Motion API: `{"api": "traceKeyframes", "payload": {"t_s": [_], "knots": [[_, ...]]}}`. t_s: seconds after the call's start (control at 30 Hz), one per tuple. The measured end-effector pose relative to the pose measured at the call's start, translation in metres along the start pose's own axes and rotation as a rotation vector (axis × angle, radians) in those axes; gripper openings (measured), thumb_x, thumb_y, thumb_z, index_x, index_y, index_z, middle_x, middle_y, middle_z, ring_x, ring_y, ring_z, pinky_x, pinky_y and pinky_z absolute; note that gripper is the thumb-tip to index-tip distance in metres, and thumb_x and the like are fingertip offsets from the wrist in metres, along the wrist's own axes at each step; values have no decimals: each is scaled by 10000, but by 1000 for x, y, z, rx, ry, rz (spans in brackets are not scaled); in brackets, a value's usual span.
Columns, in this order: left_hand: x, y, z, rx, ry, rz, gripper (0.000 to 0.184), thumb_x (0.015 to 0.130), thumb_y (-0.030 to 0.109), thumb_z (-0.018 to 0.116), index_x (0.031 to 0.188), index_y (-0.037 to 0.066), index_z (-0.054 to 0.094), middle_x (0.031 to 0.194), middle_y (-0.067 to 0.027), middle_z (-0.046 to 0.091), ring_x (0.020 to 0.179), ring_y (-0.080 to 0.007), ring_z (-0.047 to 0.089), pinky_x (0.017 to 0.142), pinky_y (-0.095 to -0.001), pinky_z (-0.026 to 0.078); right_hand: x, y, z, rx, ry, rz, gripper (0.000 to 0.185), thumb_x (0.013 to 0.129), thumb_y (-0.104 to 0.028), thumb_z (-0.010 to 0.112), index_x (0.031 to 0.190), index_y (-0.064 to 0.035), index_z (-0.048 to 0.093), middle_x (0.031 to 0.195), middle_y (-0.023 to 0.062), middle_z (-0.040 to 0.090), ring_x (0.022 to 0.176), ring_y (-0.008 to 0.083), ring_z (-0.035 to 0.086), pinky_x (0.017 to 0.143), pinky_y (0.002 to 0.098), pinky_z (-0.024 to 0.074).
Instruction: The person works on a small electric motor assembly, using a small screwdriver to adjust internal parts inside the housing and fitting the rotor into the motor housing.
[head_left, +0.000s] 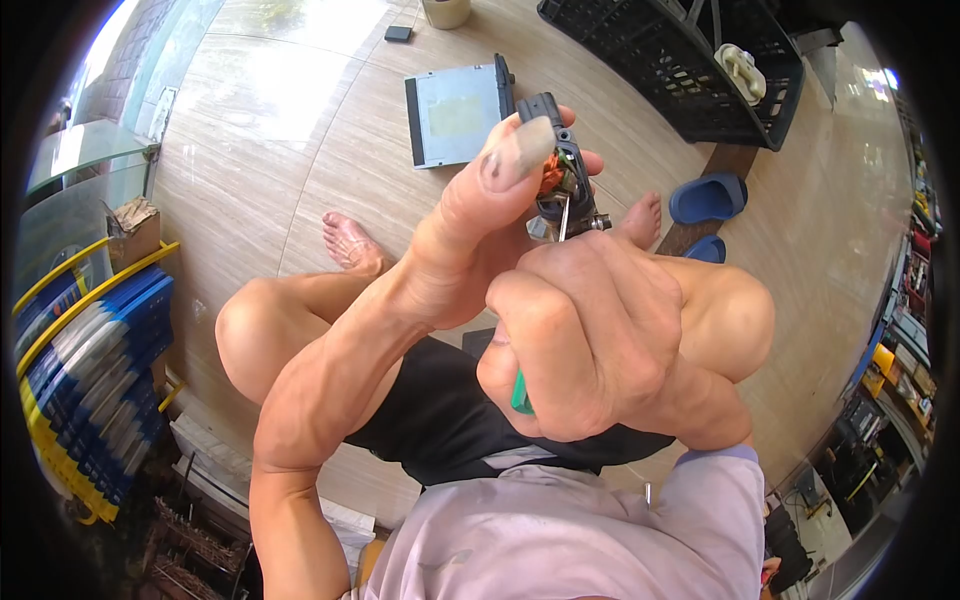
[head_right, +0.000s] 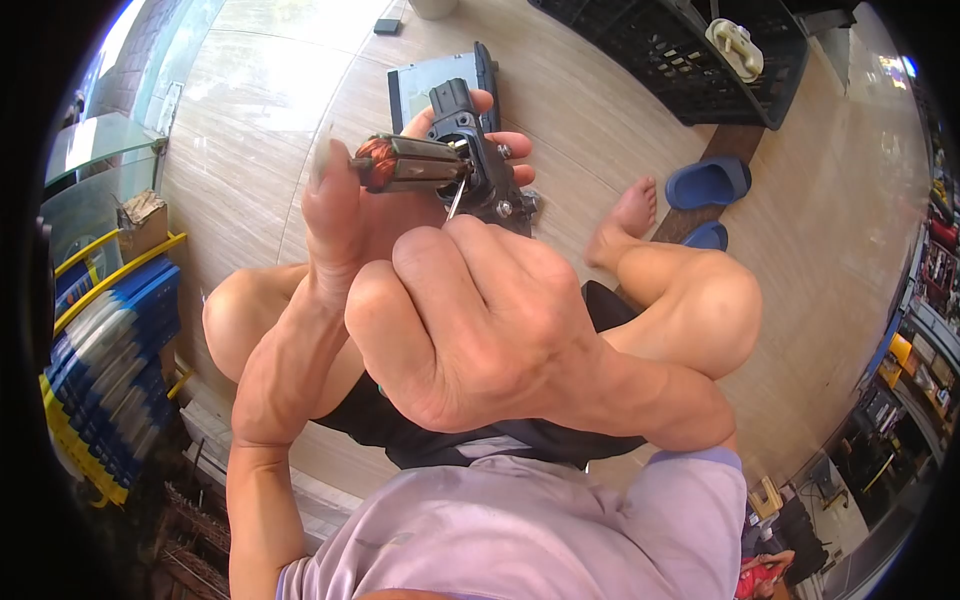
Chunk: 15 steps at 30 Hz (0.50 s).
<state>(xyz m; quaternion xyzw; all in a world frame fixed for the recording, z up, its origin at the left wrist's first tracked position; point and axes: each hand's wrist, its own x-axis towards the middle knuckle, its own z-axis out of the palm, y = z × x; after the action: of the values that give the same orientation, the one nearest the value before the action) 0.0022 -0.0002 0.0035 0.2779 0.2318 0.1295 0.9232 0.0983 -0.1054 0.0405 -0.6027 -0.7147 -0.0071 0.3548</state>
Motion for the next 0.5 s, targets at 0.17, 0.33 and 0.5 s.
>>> {"api": "traceKeyframes", "payload": {"t_s": [0.17, 0.33, 0.5], "knots": [[0, -3, -2, 23, 2, 7, 1079, 767, 767, 723, 1488, 27, 412, 1377, -216, 579, 1277, -355, 585, 1106, -465, 475, -1, 2, 4, -14, 56, -8, 190, 671, -23, 614, 845, 23, 553, 719, 105, 525, 538, 222, 523, 447, 337, 412], [4, -4, -16, -142, -130, -38, 782, 858, 450, 740, 1476, 120, 393, 1400, -115, 495, 1307, -210, 454, 1124, -417, 361, 0, 9, 22, -72, 196, -46, 239, 607, -71, 659, 692, -68, 435, 655, 43, 380, 498, 152, 421, 405, 287, 317], [1, 2, -8, -119, -81, -30, 713, 842, 430, 733, 1415, 123, 441, 1276, -65, 529, 1214, -166, 474, 1081, -382, 363, -2, 4, 7, -39, 17, -14, 229, 659, -12, 613, 882, 25, 574, 747, 115, 535, 567, 242, 540, 462, 350, 435]]}}
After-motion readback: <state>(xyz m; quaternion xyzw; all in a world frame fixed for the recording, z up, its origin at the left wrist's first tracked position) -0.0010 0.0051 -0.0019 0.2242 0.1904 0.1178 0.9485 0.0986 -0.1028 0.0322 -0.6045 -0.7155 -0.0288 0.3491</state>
